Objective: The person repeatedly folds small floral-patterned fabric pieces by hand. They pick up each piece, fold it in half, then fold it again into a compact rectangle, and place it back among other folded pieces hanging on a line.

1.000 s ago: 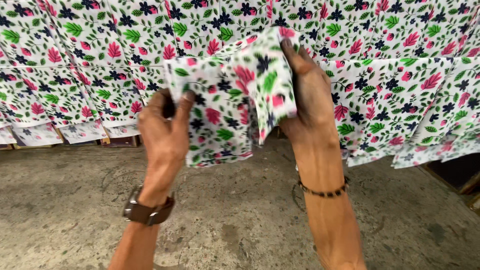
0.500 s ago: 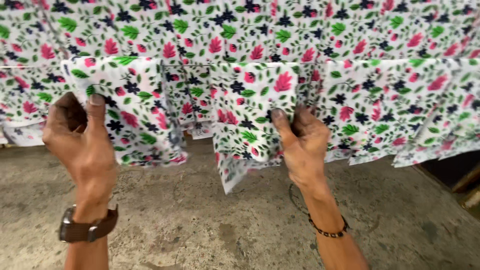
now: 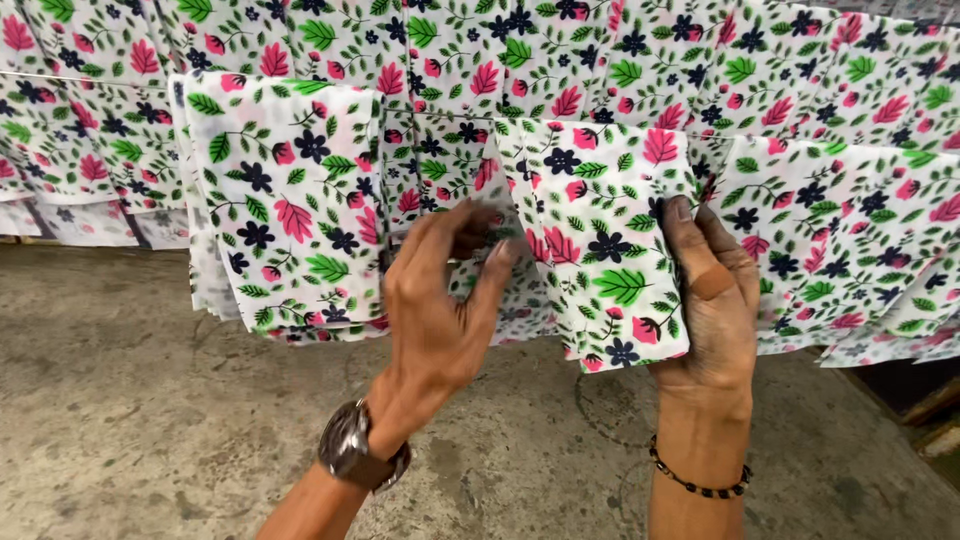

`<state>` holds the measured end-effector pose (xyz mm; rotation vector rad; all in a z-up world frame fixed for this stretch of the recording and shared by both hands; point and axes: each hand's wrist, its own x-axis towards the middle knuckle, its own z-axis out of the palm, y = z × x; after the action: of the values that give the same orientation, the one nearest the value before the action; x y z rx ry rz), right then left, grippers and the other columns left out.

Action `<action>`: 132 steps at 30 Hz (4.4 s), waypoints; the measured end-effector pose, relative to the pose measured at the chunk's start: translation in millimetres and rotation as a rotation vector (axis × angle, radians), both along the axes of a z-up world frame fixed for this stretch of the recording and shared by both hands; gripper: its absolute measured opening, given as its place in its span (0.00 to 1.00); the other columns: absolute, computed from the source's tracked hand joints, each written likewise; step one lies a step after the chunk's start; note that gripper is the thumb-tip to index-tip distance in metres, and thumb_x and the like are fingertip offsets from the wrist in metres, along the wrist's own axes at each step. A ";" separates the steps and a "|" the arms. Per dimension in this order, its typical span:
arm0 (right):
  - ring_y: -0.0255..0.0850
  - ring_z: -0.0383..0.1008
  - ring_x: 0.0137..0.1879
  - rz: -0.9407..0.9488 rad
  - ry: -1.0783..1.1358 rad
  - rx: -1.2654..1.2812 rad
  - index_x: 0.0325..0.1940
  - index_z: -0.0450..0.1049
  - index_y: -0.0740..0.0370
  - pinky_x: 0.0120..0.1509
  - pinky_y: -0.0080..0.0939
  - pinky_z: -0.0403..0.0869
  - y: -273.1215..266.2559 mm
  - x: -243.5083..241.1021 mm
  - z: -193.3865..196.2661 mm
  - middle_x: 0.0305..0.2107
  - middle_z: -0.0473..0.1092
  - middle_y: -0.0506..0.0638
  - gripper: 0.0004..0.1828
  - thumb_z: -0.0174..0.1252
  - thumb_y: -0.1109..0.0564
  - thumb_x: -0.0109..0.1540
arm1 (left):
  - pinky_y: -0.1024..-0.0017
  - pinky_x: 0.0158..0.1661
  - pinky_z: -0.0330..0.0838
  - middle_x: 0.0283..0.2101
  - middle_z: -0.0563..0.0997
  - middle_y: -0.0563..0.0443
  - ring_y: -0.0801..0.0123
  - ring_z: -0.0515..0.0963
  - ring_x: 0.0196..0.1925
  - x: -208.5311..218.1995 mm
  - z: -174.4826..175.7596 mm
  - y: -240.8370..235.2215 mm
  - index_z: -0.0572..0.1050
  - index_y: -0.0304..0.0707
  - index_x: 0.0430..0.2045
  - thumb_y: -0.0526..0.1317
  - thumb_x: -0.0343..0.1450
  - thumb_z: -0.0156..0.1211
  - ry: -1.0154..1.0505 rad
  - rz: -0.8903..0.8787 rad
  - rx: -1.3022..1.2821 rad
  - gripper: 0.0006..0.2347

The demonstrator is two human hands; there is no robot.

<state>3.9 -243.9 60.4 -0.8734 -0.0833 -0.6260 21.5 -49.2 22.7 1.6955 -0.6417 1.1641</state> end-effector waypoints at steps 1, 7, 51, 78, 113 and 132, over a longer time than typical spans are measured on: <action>0.41 0.82 0.48 -0.006 -0.003 0.000 0.44 0.79 0.59 0.54 0.39 0.82 1.4 -3.2 0.1 0.42 0.80 0.51 0.13 0.69 0.61 0.56 | 0.64 0.46 0.83 0.48 0.81 0.41 0.60 0.82 0.46 -3.3 12.4 -2.7 0.72 0.34 0.53 0.42 0.77 0.54 -0.003 -0.006 0.000 0.14; 0.50 0.79 0.46 0.083 -0.067 -0.126 0.52 0.74 0.70 0.49 0.45 0.80 7.3 -2.9 -11.7 0.40 0.77 0.56 0.16 0.63 0.64 0.60 | 0.81 0.16 0.70 0.22 0.77 0.56 0.76 0.73 0.15 10.3 38.7 -17.0 0.78 0.38 0.42 0.56 0.72 0.49 0.506 -0.505 -0.303 0.20; 0.34 0.66 0.42 -0.447 -0.155 -0.522 0.30 0.78 0.71 0.50 0.42 0.74 -20.2 57.1 -64.2 0.21 0.69 0.55 0.15 0.77 0.59 0.59 | 0.78 0.21 0.49 0.07 0.55 0.61 0.83 0.49 0.15 26.2 17.7 63.7 0.59 0.45 0.01 0.40 0.70 0.75 0.360 -0.213 -0.284 0.29; 0.32 0.58 0.18 -0.796 -0.122 -0.718 0.17 0.71 0.68 0.27 0.40 0.58 -31.2 32.8 -97.6 0.10 0.60 0.55 0.26 0.80 0.56 0.60 | 0.72 0.30 0.71 0.28 0.80 0.53 0.70 0.78 0.31 -2.8 -32.4 12.5 0.77 0.42 0.26 0.54 0.65 0.65 0.697 -0.108 -0.183 0.15; 0.35 0.61 0.32 -0.045 -0.177 -0.569 0.42 0.76 0.62 0.36 0.41 0.64 168.5 7.8 -120.4 0.28 0.66 0.44 0.08 0.60 0.54 0.66 | 0.67 0.48 0.85 0.44 0.85 0.42 0.57 0.86 0.48 -27.4 -54.1 125.0 0.80 0.29 0.46 0.36 0.76 0.55 0.092 -0.177 -0.075 0.10; 0.38 0.72 0.35 -0.264 -0.132 -0.574 0.53 0.78 0.70 0.34 0.37 0.73 185.5 -7.6 -126.0 0.36 0.77 0.54 0.15 0.55 0.58 0.66 | 0.68 0.45 0.86 0.50 0.81 0.33 0.51 0.85 0.45 -23.7 -62.6 144.9 0.71 0.33 0.59 0.25 0.73 0.58 -0.064 -0.107 0.299 0.19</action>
<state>-3.7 -58.4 -65.6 -1.4104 -0.2793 -0.9291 -2.2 95.7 -39.9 1.8504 -0.9741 1.0905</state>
